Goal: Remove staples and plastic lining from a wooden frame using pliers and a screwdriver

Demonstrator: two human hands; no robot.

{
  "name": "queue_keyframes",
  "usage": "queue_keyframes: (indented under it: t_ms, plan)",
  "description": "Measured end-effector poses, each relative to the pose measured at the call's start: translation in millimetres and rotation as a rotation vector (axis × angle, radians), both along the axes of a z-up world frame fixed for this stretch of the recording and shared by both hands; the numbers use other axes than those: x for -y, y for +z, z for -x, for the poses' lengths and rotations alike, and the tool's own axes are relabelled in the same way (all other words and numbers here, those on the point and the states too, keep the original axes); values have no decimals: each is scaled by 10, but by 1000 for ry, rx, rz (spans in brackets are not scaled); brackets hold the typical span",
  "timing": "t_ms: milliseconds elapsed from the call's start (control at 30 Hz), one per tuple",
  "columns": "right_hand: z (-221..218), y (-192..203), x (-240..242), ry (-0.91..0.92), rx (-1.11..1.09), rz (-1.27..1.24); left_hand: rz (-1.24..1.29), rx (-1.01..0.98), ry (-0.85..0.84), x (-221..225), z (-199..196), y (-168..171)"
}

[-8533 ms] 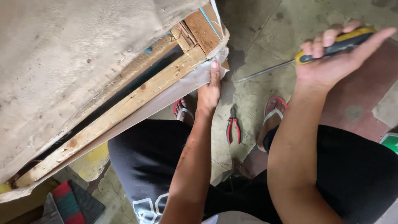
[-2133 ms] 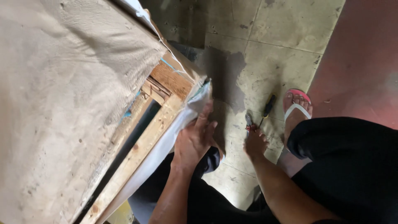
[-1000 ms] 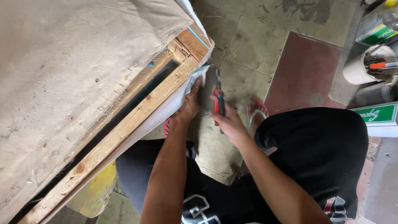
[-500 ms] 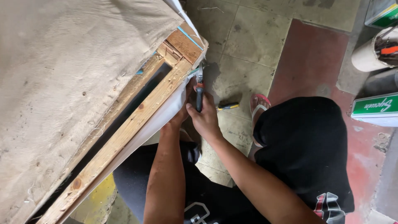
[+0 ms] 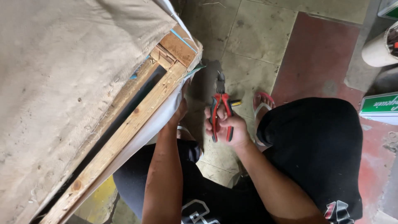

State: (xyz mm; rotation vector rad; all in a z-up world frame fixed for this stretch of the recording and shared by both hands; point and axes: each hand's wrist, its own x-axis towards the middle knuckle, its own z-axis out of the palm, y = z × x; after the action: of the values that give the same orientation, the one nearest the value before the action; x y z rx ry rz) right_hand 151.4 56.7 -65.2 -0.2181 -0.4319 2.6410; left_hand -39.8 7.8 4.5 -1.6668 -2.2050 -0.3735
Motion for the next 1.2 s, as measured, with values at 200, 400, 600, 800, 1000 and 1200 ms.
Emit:
queue_keyframes:
  t_ms: [200, 400, 600, 800, 1000, 1200]
  plan:
    - [235, -75, 28, -252, 377, -582, 78, 178, -72, 80, -60, 197]
    - [419, -143, -77, -526, 575, -1061, 136, 361, -134, 96, -117, 415]
    - [224, 132, -261, -242, 290, -589, 166, 847, -263, 93, -82, -133]
    - [-62, 301, -341, 125, 386, -618, 292, 1416, -207, 63, -256, -235]
    - [303, -441, -122, -194, 785, -747, 515, 1034, 299, -69, -205, -448]
    - [408, -705, 107, -538, 1027, -1044, 356, 889, 168, -59, -349, -319]
